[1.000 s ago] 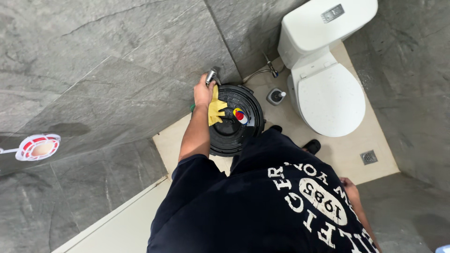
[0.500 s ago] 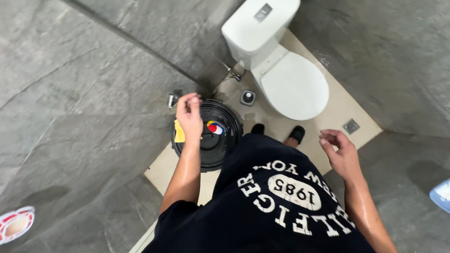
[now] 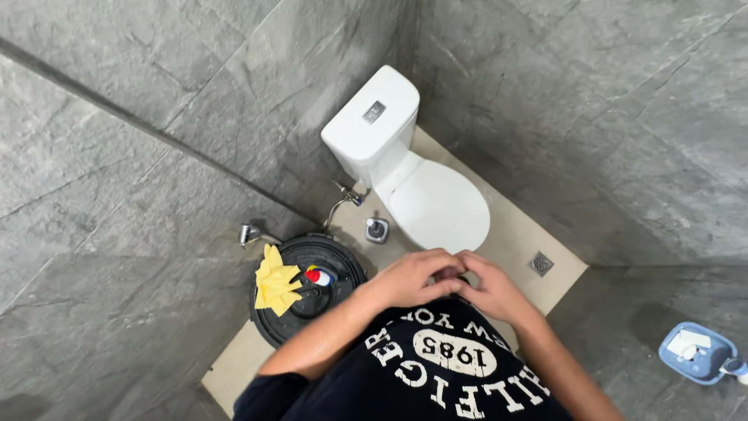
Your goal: The person scrubs the toilet bowl with a toilet brush and rinses it with a handheld bidet sprayer. They also spray cleaning solution into the bowl and rinse the floor around the toilet base.
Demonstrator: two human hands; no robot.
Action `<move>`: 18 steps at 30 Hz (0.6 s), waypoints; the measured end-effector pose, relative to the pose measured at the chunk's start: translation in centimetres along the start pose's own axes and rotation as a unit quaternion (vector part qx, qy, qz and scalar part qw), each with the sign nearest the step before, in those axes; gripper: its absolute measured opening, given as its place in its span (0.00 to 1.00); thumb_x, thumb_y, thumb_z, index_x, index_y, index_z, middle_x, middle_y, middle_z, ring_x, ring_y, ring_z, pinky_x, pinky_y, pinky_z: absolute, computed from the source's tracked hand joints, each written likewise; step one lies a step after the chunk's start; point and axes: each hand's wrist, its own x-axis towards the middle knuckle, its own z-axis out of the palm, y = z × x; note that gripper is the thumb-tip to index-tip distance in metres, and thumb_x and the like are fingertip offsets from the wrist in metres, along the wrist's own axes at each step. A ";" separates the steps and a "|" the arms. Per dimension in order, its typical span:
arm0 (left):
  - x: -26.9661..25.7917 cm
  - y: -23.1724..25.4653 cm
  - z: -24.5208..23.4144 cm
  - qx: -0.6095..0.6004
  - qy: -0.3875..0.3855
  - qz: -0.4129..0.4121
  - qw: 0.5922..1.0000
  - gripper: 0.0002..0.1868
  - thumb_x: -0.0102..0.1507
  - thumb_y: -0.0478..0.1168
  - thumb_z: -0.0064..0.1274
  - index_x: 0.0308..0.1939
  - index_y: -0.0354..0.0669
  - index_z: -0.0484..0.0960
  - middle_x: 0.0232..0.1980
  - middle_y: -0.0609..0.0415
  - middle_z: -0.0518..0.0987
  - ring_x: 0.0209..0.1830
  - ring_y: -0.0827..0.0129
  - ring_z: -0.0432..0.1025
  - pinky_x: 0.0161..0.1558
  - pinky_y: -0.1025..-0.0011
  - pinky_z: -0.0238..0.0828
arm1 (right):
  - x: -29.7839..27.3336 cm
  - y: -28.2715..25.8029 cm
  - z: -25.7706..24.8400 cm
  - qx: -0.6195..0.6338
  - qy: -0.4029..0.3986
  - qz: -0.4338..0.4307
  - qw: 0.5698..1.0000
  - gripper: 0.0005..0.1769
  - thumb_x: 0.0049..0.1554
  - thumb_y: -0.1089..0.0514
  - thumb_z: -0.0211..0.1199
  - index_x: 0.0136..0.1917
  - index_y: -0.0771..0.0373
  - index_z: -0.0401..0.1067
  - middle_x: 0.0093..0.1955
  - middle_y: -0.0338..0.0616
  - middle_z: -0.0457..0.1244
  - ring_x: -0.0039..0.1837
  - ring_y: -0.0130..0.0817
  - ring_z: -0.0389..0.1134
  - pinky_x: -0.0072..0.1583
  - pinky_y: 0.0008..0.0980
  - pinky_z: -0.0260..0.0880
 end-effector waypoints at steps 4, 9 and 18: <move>-0.4 -15.8 7.7 0.051 0.062 -0.220 0.972 0.21 0.69 0.50 0.54 0.58 0.37 0.78 0.56 0.40 0.81 0.56 0.52 0.75 0.56 0.60 0.73 | -5.1 17.7 1.7 -0.098 -0.064 0.243 0.963 0.17 0.57 0.53 0.63 0.56 0.63 0.75 0.51 0.48 0.70 0.51 0.38 0.72 0.56 0.36 0.73; -15.4 -25.2 13.1 0.097 -0.051 -0.626 0.772 0.29 0.68 0.58 0.50 0.68 0.47 0.72 0.69 0.41 0.71 0.69 0.51 0.66 0.68 0.56 0.62 | -18.2 30.4 -4.2 -0.213 -0.153 0.429 0.864 0.18 0.58 0.49 0.61 0.54 0.63 0.77 0.50 0.49 0.71 0.51 0.39 0.73 0.55 0.37 0.74; -20.3 -21.4 21.7 0.055 0.213 -0.672 0.708 0.25 0.62 0.54 0.50 0.54 0.41 0.82 0.55 0.37 0.82 0.58 0.45 0.74 0.61 0.55 0.69 | -20.9 32.7 -11.4 -0.185 -0.266 0.538 0.778 0.23 0.60 0.44 0.58 0.52 0.64 0.81 0.49 0.52 0.74 0.50 0.43 0.75 0.53 0.40 0.75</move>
